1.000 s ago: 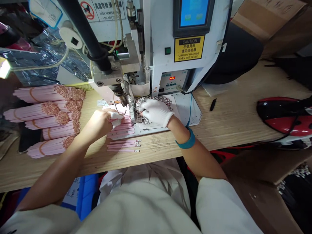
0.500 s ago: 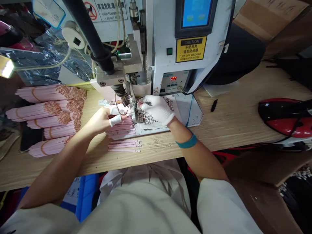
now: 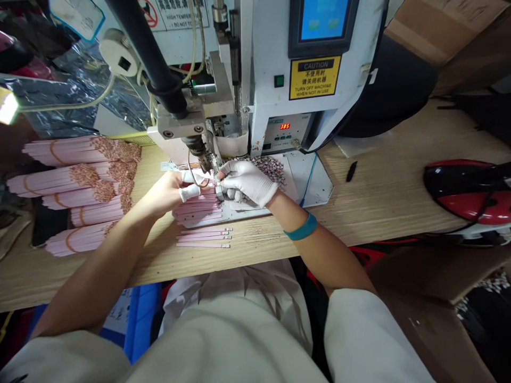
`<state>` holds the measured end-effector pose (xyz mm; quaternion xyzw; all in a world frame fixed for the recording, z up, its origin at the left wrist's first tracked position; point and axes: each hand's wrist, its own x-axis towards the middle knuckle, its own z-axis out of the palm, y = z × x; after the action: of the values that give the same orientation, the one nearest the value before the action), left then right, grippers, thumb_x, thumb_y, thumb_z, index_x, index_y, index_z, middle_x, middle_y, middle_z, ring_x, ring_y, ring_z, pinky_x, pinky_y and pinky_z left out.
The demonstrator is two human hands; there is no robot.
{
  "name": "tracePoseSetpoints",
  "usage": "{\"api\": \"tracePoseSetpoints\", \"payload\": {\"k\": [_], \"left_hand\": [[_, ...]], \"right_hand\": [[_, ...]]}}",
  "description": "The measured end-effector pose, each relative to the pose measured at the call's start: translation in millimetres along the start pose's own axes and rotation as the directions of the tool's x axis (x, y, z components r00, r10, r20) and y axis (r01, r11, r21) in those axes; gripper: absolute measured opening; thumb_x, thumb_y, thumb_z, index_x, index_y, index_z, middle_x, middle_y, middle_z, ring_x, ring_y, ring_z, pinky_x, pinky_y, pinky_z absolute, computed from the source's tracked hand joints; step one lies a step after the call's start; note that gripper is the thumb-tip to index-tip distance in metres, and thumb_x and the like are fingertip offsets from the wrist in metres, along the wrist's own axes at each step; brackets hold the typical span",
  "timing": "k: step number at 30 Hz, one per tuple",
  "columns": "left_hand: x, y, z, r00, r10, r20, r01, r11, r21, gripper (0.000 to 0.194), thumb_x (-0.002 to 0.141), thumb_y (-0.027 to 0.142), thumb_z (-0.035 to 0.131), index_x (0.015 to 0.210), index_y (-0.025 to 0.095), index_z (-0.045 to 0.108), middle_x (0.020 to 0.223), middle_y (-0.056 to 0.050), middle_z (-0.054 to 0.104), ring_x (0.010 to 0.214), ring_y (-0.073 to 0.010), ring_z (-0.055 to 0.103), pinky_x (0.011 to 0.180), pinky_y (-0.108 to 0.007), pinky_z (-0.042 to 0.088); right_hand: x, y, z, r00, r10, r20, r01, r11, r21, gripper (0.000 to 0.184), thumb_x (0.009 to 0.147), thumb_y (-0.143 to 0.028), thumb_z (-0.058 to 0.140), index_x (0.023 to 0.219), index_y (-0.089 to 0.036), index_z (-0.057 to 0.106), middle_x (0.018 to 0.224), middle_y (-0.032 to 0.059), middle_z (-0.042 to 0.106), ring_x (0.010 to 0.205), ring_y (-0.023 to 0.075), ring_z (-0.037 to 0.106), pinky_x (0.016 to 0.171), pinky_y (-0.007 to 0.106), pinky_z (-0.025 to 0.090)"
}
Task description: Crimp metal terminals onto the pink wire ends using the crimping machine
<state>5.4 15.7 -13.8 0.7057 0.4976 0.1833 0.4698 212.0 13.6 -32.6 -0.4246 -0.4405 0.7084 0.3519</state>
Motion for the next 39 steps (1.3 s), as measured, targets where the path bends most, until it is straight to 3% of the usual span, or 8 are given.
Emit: {"api": "tracePoseSetpoints", "payload": {"k": [7, 17, 27, 39], "left_hand": [[3.7, -0.5, 5.2, 1.0, 0.014, -0.02, -0.014, 1.0, 0.004, 0.011, 0.066, 0.024, 0.057, 0.062, 0.014, 0.058, 0.064, -0.001, 0.058, 0.068, -0.0154, 0.056, 0.059, -0.023, 0.042], [5.3, 1.1, 3.9, 1.0, 0.003, -0.016, -0.003, 1.0, 0.007, 0.011, 0.066, 0.024, 0.056, 0.062, 0.014, 0.057, 0.062, 0.0, 0.055, 0.065, -0.0142, 0.053, 0.058, -0.023, 0.04], [4.5, 7.3, 4.3, 1.0, -0.022, -0.021, 0.023, 1.0, 0.015, 0.017, 0.069, 0.03, 0.06, 0.064, 0.013, 0.058, 0.061, 0.003, 0.049, 0.057, -0.0091, 0.041, 0.054, -0.022, 0.03], [5.3, 9.0, 3.3, 0.998, -0.065, -0.012, 0.065, 0.998, -0.001, 0.019, 0.069, 0.03, 0.062, 0.072, 0.012, 0.067, 0.066, 0.001, 0.059, 0.062, -0.0118, 0.05, 0.058, -0.022, 0.036]], "right_hand": [[3.6, 0.5, -2.4, 0.999, -0.014, 0.03, 0.016, 0.997, -0.078, 0.014, 0.074, -0.005, 0.059, 0.079, -0.017, 0.054, 0.053, -0.0046, 0.052, 0.035, 0.0059, 0.044, 0.026, 0.013, 0.03], [2.0, -0.9, 0.3, 1.0, -0.009, 0.008, 0.01, 0.999, -0.053, 0.017, 0.073, -0.004, 0.059, 0.078, -0.017, 0.051, 0.054, -0.0047, 0.051, 0.036, 0.0054, 0.045, 0.026, 0.013, 0.029], [3.4, -1.1, -1.0, 1.0, -0.001, 0.008, 0.001, 0.999, -0.053, 0.017, 0.073, -0.002, 0.058, 0.079, -0.016, 0.051, 0.055, -0.0043, 0.051, 0.037, 0.0065, 0.048, 0.026, 0.015, 0.031], [0.8, -1.8, 0.0, 1.0, -0.005, 0.012, 0.006, 0.997, -0.074, 0.019, 0.072, -0.007, 0.062, 0.08, -0.019, 0.049, 0.056, -0.0044, 0.05, 0.039, 0.0065, 0.046, 0.027, 0.015, 0.029]]}}
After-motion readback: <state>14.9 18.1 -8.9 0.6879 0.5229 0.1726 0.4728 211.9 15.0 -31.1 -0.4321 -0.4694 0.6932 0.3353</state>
